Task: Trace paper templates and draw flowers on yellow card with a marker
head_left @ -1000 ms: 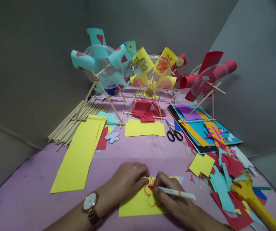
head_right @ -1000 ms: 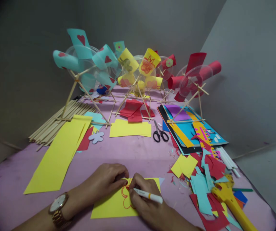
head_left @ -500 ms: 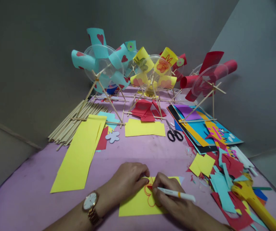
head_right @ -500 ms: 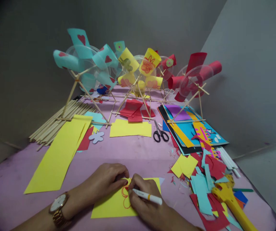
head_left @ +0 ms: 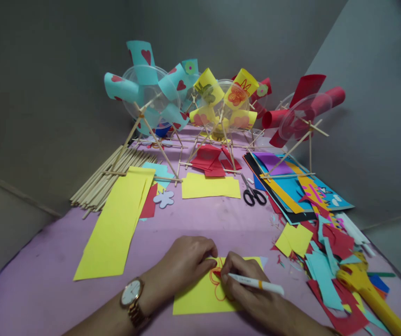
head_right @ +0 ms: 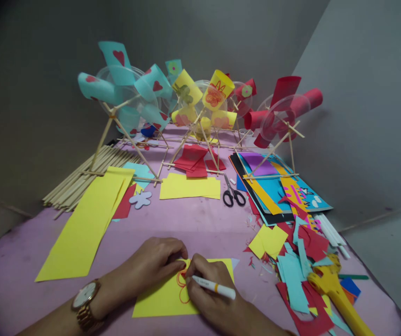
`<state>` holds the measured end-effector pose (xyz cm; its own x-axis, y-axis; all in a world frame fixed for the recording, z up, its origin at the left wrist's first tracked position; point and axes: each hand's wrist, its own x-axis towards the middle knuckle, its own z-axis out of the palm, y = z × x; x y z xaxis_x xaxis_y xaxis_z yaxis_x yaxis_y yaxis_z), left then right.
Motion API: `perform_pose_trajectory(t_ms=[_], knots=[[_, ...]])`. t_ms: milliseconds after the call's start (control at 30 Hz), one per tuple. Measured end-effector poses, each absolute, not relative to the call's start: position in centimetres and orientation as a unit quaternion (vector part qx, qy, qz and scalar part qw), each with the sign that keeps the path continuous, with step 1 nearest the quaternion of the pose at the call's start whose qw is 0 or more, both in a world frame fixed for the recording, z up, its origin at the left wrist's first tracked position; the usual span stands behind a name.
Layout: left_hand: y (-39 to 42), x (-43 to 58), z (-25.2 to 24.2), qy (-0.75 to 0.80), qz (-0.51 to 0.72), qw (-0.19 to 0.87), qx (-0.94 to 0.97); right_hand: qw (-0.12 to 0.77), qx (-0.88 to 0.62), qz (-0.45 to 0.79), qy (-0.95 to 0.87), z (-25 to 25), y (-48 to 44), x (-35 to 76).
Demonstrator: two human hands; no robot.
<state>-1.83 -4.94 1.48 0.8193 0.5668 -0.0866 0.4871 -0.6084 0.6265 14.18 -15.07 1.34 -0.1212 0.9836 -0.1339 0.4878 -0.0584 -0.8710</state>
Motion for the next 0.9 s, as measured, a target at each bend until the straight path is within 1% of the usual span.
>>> perform_pose_trajectory(t_ms=[600, 900], knots=[[-4.95, -1.77, 1.51, 0.297, 0.058, 0.330, 0.894, 0.300, -0.588, 0.431, -0.615, 1.00, -15.00, 14.26], [-4.96, -1.81, 1.40, 0.297, 0.058, 0.329, 0.895, 0.287, -0.592, 0.433, -0.617, 1.50, -14.97, 14.19]])
